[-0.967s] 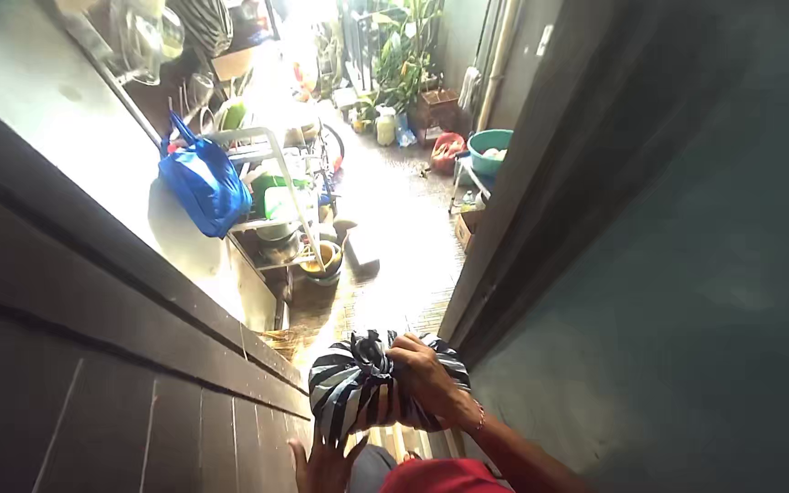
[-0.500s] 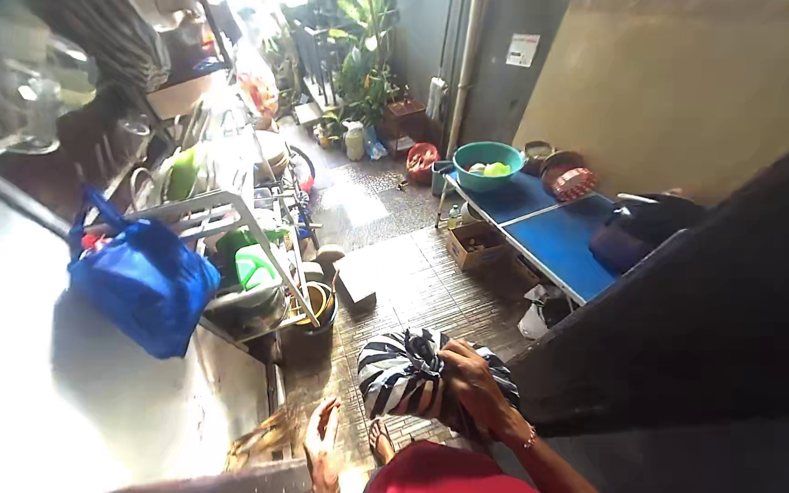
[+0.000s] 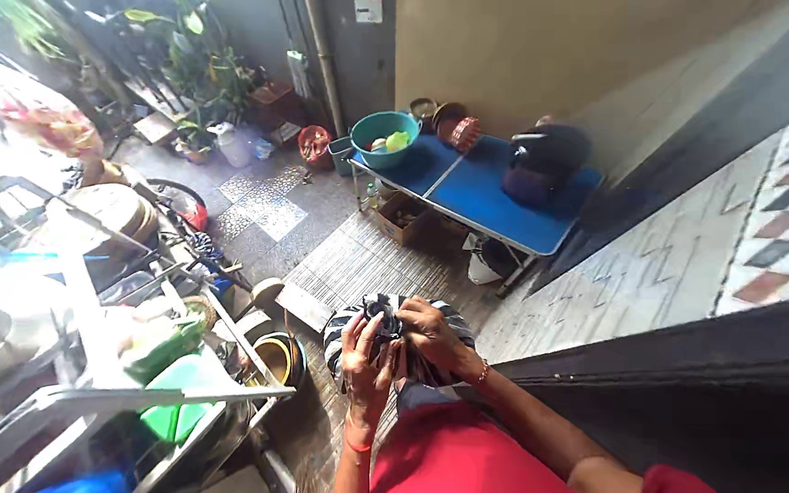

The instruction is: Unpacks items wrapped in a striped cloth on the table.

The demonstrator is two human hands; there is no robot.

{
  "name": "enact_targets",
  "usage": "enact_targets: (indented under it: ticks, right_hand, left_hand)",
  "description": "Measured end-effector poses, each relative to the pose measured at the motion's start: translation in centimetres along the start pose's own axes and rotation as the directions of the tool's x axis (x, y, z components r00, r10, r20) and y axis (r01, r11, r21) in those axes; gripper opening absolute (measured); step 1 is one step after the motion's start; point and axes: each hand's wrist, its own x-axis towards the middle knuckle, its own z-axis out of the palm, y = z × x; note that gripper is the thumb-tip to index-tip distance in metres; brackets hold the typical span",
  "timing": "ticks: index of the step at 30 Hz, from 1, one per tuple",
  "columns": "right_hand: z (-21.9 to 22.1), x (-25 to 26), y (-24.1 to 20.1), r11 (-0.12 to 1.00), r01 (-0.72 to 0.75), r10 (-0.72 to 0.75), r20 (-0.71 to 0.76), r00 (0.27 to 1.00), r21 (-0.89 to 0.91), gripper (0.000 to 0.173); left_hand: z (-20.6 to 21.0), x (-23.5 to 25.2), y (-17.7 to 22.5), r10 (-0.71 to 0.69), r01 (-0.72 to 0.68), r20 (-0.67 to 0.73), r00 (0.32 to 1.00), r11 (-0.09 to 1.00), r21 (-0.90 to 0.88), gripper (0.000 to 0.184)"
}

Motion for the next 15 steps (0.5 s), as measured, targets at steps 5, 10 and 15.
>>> enact_targets:
  ticks: [5,10,15]
  right_hand:
    - [0.4,7.3,5.2,0.999,-0.038,0.037,0.049,0.998,0.019,0.017]
    - [0.0,13.4,11.0,0.997,-0.070,0.071,0.076,0.995,-0.011,0.020]
    - [-1.9,17.4,16.4,0.990,-0.122,0.118,-0.056,0.991,-0.064,0.021]
  left_hand:
    - [2.2,6.5,-5.1,-0.091,0.094,0.028,0.995,0.991,-0.098,0.043]
    - [4.1,12.5,-9.9,-0.216,0.220,0.047,0.975,0.963,-0.153,0.041]
    - [6.8,18.3,-14.2,-0.383,0.379,0.037,0.923,0.888,-0.259,0.037]
